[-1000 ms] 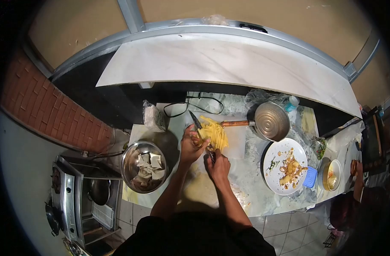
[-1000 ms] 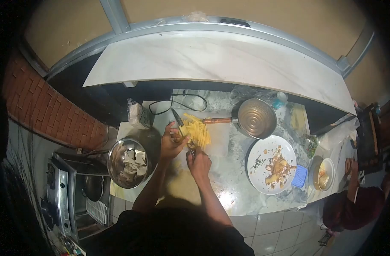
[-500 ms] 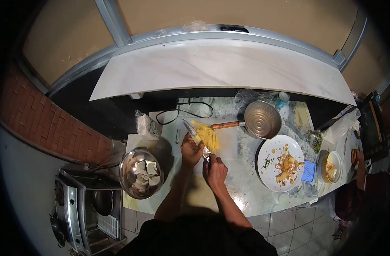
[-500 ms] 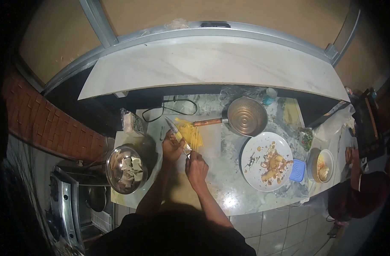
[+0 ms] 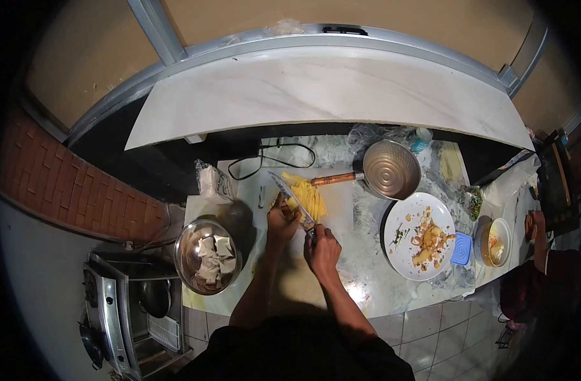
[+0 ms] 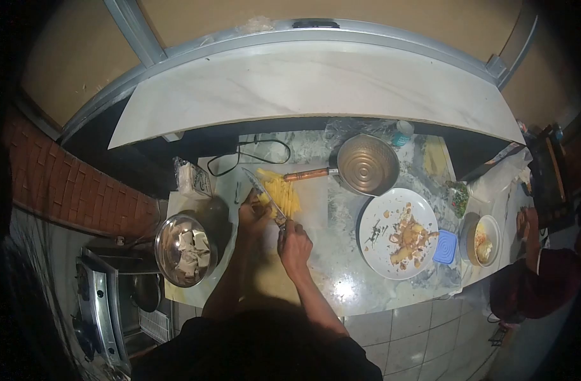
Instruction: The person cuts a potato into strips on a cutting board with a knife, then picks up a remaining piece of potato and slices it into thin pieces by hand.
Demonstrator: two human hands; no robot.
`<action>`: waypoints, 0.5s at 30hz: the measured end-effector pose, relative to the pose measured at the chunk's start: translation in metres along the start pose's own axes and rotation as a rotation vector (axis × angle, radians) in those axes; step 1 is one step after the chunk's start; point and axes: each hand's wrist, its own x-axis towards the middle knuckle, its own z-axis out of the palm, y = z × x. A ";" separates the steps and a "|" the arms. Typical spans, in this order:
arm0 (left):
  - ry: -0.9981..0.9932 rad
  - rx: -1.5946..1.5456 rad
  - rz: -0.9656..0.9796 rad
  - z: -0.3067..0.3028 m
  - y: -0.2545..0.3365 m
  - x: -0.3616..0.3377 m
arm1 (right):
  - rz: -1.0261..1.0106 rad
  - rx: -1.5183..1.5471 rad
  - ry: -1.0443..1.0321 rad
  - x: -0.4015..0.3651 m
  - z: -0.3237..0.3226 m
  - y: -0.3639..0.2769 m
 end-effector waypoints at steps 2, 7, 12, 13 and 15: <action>0.011 -0.051 -0.024 0.001 -0.002 0.000 | -0.002 0.014 0.012 0.001 0.000 -0.001; 0.015 -0.105 -0.100 -0.002 -0.004 0.003 | 0.004 0.018 0.019 0.004 -0.004 -0.003; 0.100 -0.074 -0.213 -0.006 -0.003 0.005 | 0.040 -0.051 0.006 0.008 -0.011 -0.001; 0.099 -0.075 -0.214 -0.008 -0.007 0.007 | 0.040 -0.055 0.021 0.009 -0.013 0.001; 0.081 -0.045 -0.126 -0.009 -0.012 0.012 | 0.041 -0.064 0.037 0.012 -0.017 0.005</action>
